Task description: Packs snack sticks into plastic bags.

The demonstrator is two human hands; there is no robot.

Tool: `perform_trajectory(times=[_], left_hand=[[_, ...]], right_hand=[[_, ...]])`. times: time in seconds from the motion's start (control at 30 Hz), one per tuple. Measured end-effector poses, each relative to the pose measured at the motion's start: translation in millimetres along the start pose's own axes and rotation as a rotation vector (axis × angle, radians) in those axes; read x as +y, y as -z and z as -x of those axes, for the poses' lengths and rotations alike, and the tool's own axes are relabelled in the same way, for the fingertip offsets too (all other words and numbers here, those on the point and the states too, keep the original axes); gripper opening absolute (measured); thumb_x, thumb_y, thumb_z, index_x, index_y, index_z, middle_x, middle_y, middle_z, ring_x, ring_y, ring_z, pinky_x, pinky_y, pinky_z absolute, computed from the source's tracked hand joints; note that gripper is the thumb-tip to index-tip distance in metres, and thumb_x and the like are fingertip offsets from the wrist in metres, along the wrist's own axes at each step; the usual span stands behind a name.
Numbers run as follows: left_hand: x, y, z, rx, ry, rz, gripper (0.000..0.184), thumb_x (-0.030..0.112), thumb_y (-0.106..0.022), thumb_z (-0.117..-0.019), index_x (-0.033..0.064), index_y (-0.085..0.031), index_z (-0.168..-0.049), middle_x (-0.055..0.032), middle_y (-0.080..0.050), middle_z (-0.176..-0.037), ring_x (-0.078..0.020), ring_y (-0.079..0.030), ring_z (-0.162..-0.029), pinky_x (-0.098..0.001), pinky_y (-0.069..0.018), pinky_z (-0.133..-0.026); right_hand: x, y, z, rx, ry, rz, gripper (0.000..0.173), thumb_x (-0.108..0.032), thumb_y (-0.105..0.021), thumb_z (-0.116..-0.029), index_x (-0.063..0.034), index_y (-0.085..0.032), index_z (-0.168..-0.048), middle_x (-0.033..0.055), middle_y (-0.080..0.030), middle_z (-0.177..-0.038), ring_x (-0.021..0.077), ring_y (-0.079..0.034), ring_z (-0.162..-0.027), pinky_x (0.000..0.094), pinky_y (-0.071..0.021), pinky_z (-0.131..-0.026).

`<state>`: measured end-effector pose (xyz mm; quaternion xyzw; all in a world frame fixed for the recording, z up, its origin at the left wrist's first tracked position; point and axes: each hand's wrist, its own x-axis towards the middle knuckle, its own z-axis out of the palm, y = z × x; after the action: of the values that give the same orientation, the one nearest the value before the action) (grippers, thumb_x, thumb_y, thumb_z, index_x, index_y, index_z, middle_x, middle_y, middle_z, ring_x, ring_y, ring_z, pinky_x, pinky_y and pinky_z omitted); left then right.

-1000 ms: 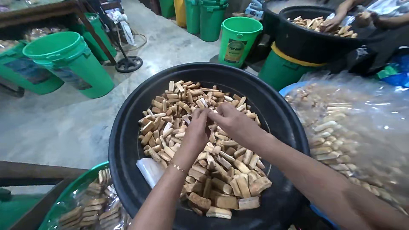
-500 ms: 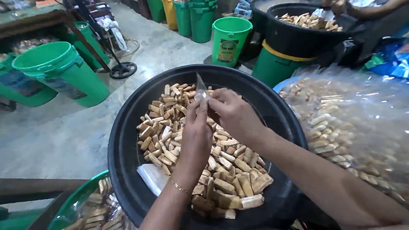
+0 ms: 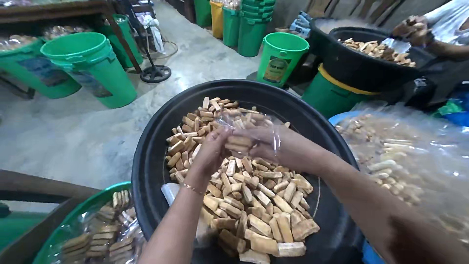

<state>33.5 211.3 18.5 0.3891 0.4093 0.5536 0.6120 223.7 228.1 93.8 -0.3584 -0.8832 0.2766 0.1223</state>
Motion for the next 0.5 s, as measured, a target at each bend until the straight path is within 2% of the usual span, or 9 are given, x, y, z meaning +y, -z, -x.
perform_trajectory(times=[0.07,0.13,0.23,0.27,0.3,0.33,0.37,0.4,0.5], left_hand=[[-8.6,-4.6,-6.3,0.142,0.025,-0.025,0.028,0.014,-0.032,-0.1118,0.0009,-0.057,-0.116,-0.0010,-0.063,-0.082,-0.0070,-0.064,-0.071,-0.0245,-0.0565,-0.069],[-17.6,0.8,-14.1,0.263,-0.016,-0.060,0.029,0.017,-0.033,-0.1120,0.0011,-0.057,-0.117,-0.0004,-0.059,-0.079,-0.0060,-0.060,-0.068,-0.0237,-0.0534,-0.067],[-27.0,19.2,-22.8,0.452,-0.071,-0.107,0.028,0.019,-0.036,-0.1118,0.0015,-0.058,-0.112,-0.0006,-0.057,-0.075,-0.0077,-0.059,-0.065,-0.0254,-0.0526,-0.065],[-27.4,27.3,-24.7,0.529,-0.076,-0.115,0.029,0.019,-0.037,-0.1118,-0.0001,-0.058,-0.115,-0.0027,-0.058,-0.078,-0.0097,-0.059,-0.067,-0.0270,-0.0524,-0.066],[-27.0,35.3,-27.0,0.617,-0.062,-0.127,0.030,0.021,-0.037,-0.1121,0.0000,-0.057,-0.116,-0.0039,-0.058,-0.080,-0.0105,-0.059,-0.067,-0.0273,-0.0523,-0.065],[-26.0,42.6,-28.6,0.687,-0.031,-0.115,0.032,0.023,-0.035,-0.1126,0.0001,-0.056,-0.117,-0.0060,-0.058,-0.084,-0.0126,-0.058,-0.070,-0.0293,-0.0522,-0.067],[-24.8,47.4,-29.7,0.730,0.003,-0.088,0.032,0.023,-0.034,-0.1129,-0.0005,-0.055,-0.119,-0.0080,-0.058,-0.087,-0.0146,-0.059,-0.072,-0.0313,-0.0520,-0.069],[-24.2,48.8,-31.7,0.762,0.047,-0.081,0.032,0.023,-0.033,-0.1130,-0.0001,-0.054,-0.119,-0.0086,-0.059,-0.087,-0.0146,-0.060,-0.071,-0.0306,-0.0525,-0.066],[-23.6,43.8,-35.3,0.736,0.156,-0.046,0.030,0.020,-0.038,-0.1118,-0.0016,-0.056,-0.125,-0.0149,-0.059,-0.097,-0.0199,-0.061,-0.078,-0.0347,-0.0536,-0.071]], right_hand=[[-10.2,-8.9,-10.4,-0.184,-0.099,0.088,0.042,-0.021,-0.052,-0.1079,-0.0117,-0.054,-0.149,0.0228,-0.068,-0.121,0.0386,-0.066,-0.110,0.0562,-0.0487,-0.098],[-10.8,-24.4,-17.7,-0.227,-0.060,0.078,0.044,-0.016,-0.049,-0.1086,-0.0067,-0.049,-0.152,0.0279,-0.067,-0.120,0.0437,-0.066,-0.106,0.0591,-0.0490,-0.096],[14.2,-49.7,-27.4,-0.043,-0.062,-0.221,0.040,-0.014,-0.046,-0.1082,-0.0053,-0.056,-0.145,0.0198,-0.069,-0.115,0.0255,-0.067,-0.093,0.0427,-0.0538,-0.088],[29.5,-61.4,-32.1,0.083,-0.080,-0.301,0.037,-0.013,-0.044,-0.1076,-0.0052,-0.060,-0.140,0.0126,-0.069,-0.104,0.0144,-0.062,-0.079,0.0322,-0.0531,-0.075],[44.2,-70.2,-37.4,0.154,-0.136,-0.285,0.034,-0.013,-0.042,-0.1087,-0.0035,-0.062,-0.135,0.0109,-0.066,-0.096,0.0139,-0.059,-0.072,0.0312,-0.0518,-0.069],[55.8,-75.5,-41.7,0.117,-0.225,-0.147,0.032,-0.012,-0.041,-0.1096,-0.0021,-0.062,-0.131,0.0163,-0.067,-0.102,0.0233,-0.064,-0.080,0.0394,-0.0543,-0.075],[62.5,-80.4,-45.1,-0.035,-0.336,0.024,0.034,-0.010,-0.040,-0.1096,-0.0002,-0.059,-0.136,0.0241,-0.067,-0.117,0.0365,-0.068,-0.103,0.0518,-0.0534,-0.093],[69.3,-90.1,-47.3,-0.219,-0.437,0.168,0.037,-0.010,-0.040,-0.1092,-0.0001,-0.053,-0.143,0.0288,-0.061,-0.132,0.0450,-0.062,-0.120,0.0603,-0.0473,-0.102],[90.8,-123.2,-37.6,-0.378,-0.491,0.350,0.046,-0.003,-0.049,-0.1042,-0.0002,-0.045,-0.150,0.0331,-0.045,-0.148,0.0532,-0.056,-0.124,0.0655,-0.0478,-0.098]])
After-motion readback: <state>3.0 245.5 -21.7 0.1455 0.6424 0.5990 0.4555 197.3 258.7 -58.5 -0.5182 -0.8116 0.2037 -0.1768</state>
